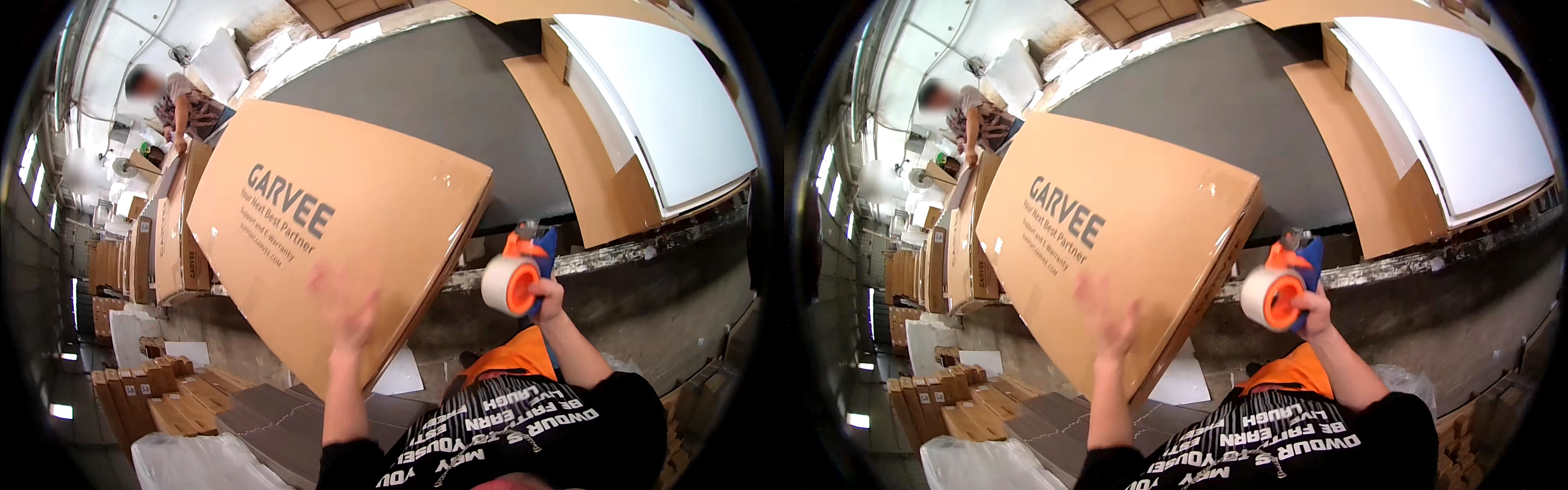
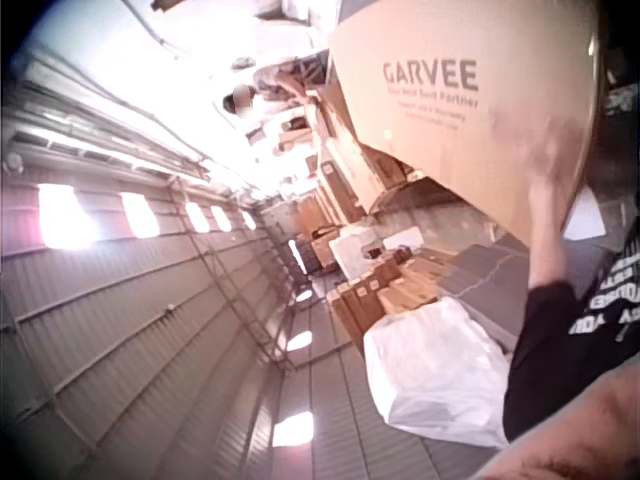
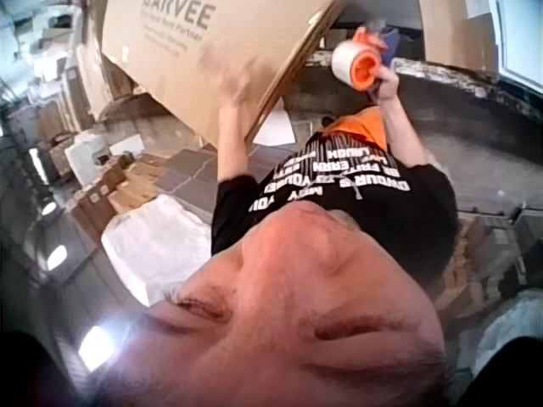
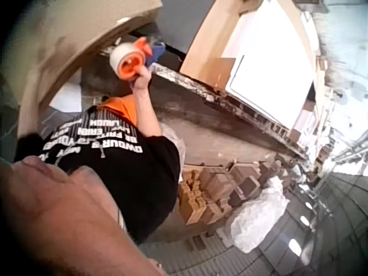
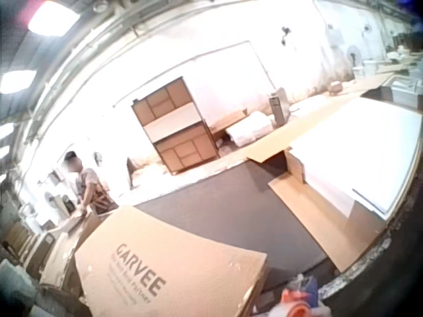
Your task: The person packs items into a large cardboard box by hand and seals it with a tape dispenser. They place white foam sheets inside the box before folding the flaps and applying tape to the edges and center seam.
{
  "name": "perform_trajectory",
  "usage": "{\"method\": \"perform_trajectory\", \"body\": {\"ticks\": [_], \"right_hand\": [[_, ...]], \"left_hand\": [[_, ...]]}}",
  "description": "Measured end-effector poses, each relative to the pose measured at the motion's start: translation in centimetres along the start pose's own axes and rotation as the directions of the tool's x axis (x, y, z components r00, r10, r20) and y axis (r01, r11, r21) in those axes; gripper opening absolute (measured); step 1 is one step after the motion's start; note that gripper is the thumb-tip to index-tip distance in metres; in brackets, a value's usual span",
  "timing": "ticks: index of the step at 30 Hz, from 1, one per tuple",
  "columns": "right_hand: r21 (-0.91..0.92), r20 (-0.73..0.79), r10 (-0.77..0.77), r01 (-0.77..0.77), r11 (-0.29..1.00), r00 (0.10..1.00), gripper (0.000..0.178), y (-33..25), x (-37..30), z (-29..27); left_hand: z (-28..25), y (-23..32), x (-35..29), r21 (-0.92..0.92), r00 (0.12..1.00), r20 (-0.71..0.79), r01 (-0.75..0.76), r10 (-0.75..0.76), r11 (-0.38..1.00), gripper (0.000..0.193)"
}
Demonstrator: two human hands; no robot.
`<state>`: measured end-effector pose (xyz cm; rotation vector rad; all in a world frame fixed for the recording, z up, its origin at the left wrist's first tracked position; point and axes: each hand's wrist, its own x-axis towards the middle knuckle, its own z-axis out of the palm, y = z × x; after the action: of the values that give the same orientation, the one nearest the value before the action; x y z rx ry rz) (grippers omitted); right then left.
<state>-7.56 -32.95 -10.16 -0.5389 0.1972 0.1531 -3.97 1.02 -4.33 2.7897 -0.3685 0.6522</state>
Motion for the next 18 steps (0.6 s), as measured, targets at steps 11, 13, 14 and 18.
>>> {"method": "perform_trajectory", "body": {"ticks": [11,13,14,18], "right_hand": [[-0.324,-0.061,-0.25,0.217,0.921,0.966,0.07,9.5,9.8,9.4],[-0.366,0.078,-0.25,0.261,0.893,0.965,0.07,10.0,13.3,5.3],[-0.362,0.092,-0.241,0.258,0.896,0.966,0.063,9.2,16.1,3.8],[-0.549,-0.019,-0.198,0.155,0.821,0.98,0.032,-2.9,32.6,2.6]], "left_hand": [[-6.5,-11.6,-24.2,-0.886,0.506,0.456,0.335,-0.732,-0.32,0.064],[-3.7,-8.4,-22.7,-0.879,0.457,0.457,0.365,-0.763,-0.308,0.061],[-1.7,-6.9,-22.0,-0.882,0.426,0.429,0.388,-0.796,-0.268,0.06],[10.4,1.7,-16.2,-0.91,0.529,0.311,0.406,-0.789,-0.087,0.056]]}}
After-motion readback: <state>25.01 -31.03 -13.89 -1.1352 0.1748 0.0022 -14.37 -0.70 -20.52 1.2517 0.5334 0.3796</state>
